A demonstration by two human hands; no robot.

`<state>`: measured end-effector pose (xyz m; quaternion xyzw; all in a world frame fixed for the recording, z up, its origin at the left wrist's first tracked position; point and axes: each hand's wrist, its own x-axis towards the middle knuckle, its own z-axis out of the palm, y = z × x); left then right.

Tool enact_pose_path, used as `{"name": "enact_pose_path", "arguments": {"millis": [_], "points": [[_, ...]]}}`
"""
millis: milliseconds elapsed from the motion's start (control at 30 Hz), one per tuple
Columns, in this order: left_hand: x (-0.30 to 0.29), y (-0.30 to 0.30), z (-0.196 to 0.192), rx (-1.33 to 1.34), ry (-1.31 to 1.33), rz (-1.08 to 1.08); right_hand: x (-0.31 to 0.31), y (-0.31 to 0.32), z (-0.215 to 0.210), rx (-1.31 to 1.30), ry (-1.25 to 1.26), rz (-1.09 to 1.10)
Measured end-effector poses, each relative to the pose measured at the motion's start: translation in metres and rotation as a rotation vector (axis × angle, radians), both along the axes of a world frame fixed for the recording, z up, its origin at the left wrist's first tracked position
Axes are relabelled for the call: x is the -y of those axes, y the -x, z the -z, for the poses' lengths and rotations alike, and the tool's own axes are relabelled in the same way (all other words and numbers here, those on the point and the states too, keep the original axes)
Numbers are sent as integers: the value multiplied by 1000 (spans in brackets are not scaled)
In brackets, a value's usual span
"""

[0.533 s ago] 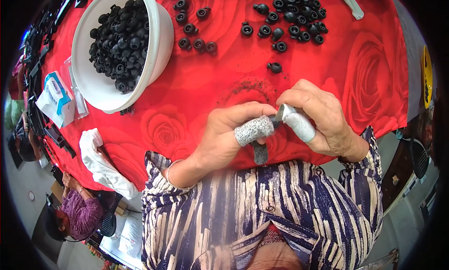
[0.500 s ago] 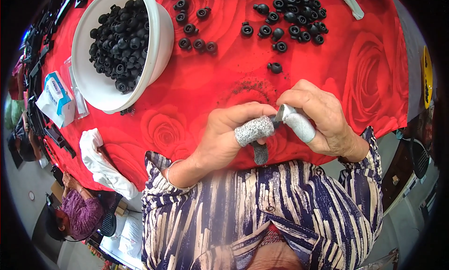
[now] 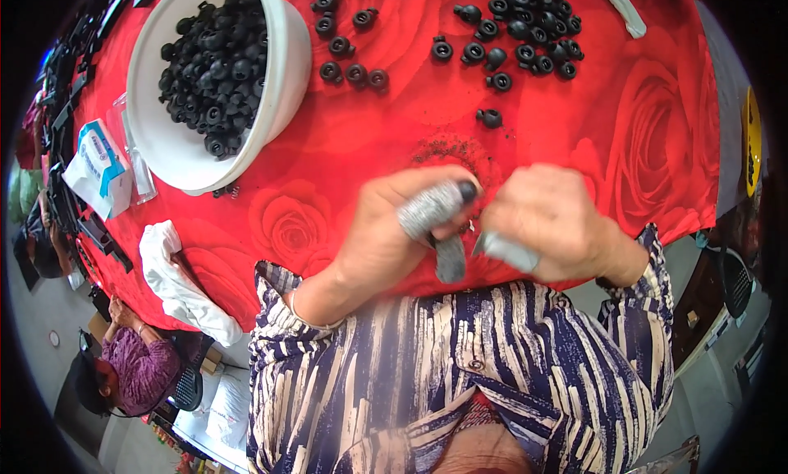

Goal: The person trims small black plastic cord locks one by one using a small blade.

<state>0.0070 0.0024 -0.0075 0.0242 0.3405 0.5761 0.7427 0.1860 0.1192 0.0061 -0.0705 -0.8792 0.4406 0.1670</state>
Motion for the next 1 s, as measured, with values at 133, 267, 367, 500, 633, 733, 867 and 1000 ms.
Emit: {"name": "enact_pose_path", "arguments": {"millis": [133,267,367,500,633,733,867,1000], "points": [[-2,3,-2,-54,-12,10,-5,-1,1,-54,65,15],[3,1,-2,-69,-36,55,-5,-1,-1,-39,106,196],[2,0,-2,-90,-50,99,-3,0,-1,-18,98,261],[1,-2,-4,-138,-35,155,-3,2,-2,-22,129,242],[1,-4,-4,-174,-21,166,-3,1,0,-17,110,231],[2,-4,-2,-170,-45,155,-3,1,-1,6,116,226],[2,-3,-2,-164,-46,166,-3,0,1,9,102,216],[3,-2,-2,-142,-34,196,-4,1,1,-12,79,199]]}}
